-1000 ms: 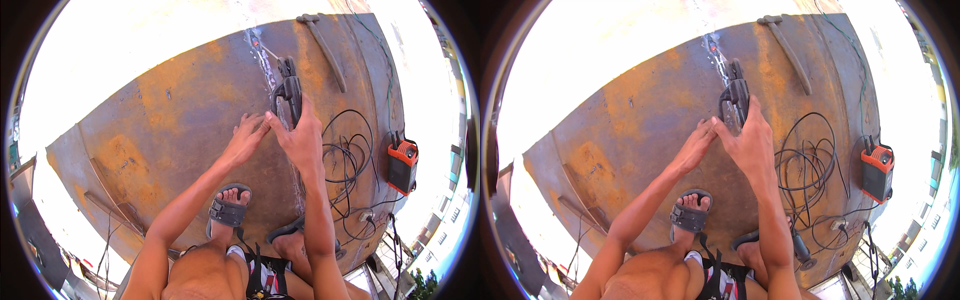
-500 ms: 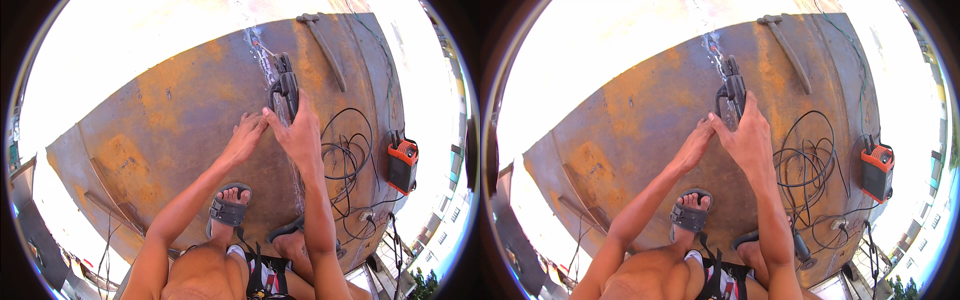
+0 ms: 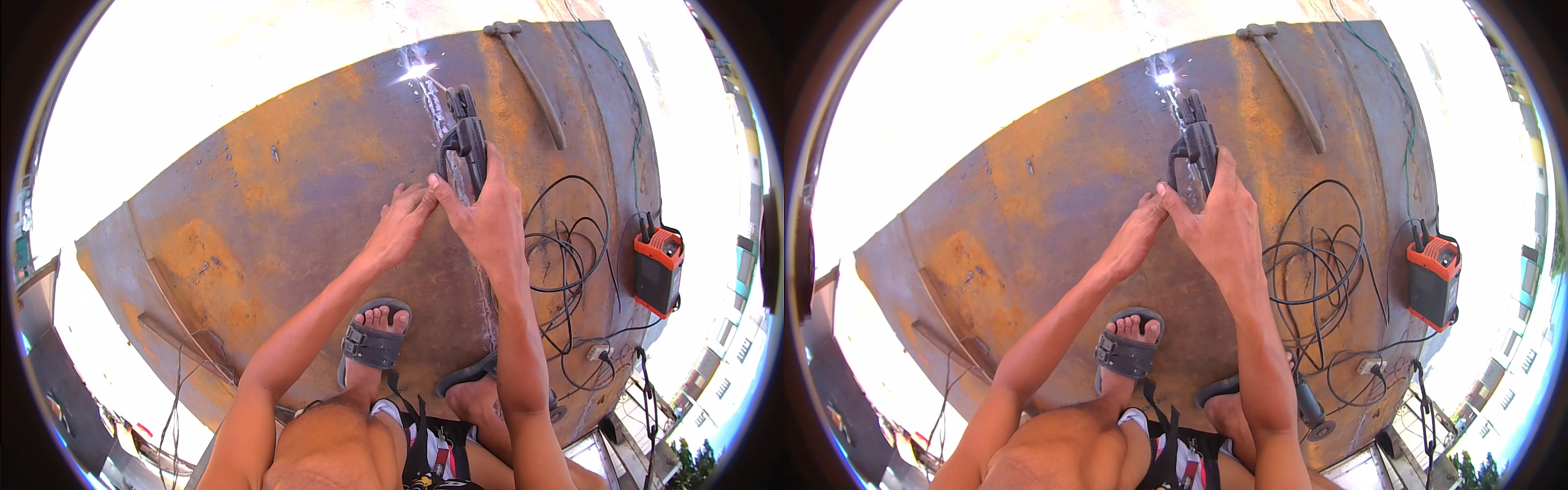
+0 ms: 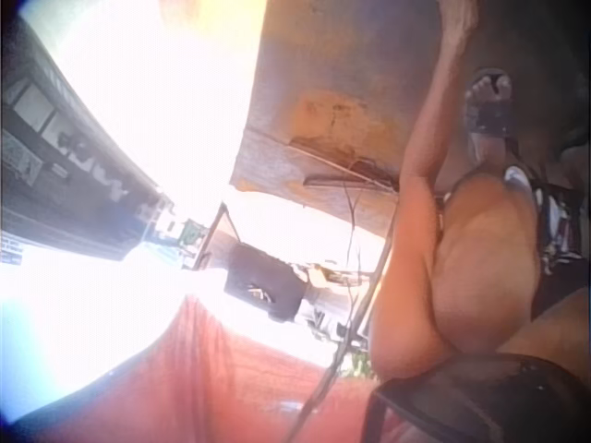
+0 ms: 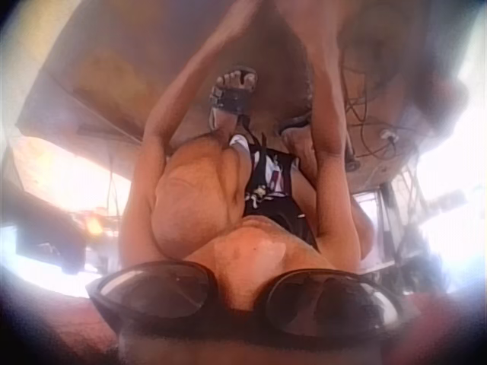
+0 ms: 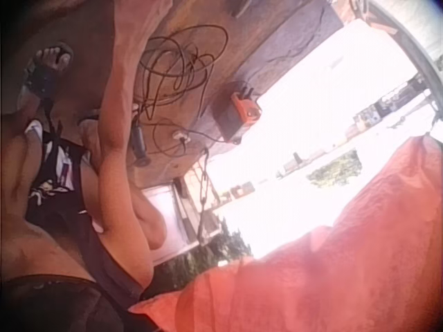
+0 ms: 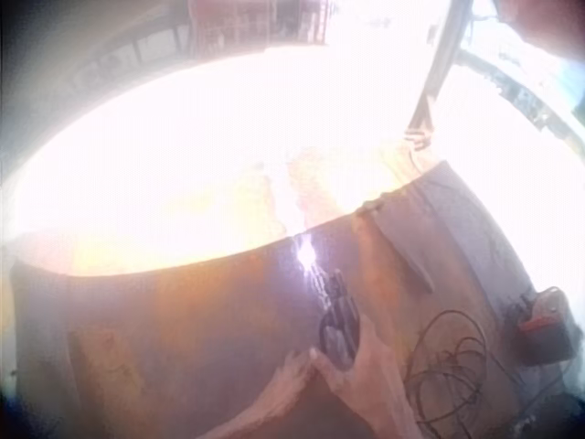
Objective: The person sits on a large metal sheet and uses a welding torch to join a seam. They insert a welding rod, create an arc, and move the torch along the joint to deposit weld material. The person occasionally pauses to adjust the rod or inspect the weld.
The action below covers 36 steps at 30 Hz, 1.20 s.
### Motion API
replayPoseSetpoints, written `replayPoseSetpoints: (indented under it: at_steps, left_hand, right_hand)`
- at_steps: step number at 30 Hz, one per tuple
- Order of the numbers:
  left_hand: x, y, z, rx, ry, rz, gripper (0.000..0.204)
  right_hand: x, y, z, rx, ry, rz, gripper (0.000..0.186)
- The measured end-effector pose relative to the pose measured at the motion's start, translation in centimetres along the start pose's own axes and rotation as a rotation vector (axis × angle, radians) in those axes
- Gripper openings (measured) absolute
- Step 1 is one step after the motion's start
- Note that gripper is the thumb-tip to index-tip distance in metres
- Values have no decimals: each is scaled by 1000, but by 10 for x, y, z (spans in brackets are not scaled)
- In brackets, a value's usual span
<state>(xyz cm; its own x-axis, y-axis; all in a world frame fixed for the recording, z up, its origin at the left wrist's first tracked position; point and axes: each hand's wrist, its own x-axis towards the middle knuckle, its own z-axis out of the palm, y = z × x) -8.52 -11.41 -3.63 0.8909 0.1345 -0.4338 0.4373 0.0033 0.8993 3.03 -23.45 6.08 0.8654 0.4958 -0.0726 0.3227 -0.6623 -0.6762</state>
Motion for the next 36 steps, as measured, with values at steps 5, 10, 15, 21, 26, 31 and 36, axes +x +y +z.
replayPoseSetpoints:
  at_steps: [5,10,15,21,26,31,36]
  left_hand:
    - [0,-2,2,6,25,-9,88]
    - [-2,5,2,6,20,-34,82]
    - [-1,0,-1,-17,8,25,79]
    - [-1,1,-2,-17,4,-24,89]
    - [-1,-1,-1,-11,-1,-10,90]
    - [-1,-5,-2,-2,10,-6,90]
    - [-3,3,-2,-4,18,-19,90]
  right_hand:
    - [0,0,1,2,-3,8,82]
    - [0,4,2,1,15,-21,82]
    - [-2,2,4,69,44,-46,79]
    - [-3,1,3,33,56,-49,79]
    - [-3,1,2,19,40,-26,77]
    - [1,-15,-7,69,-87,71,92]
    - [1,-12,-4,43,-55,43,90]
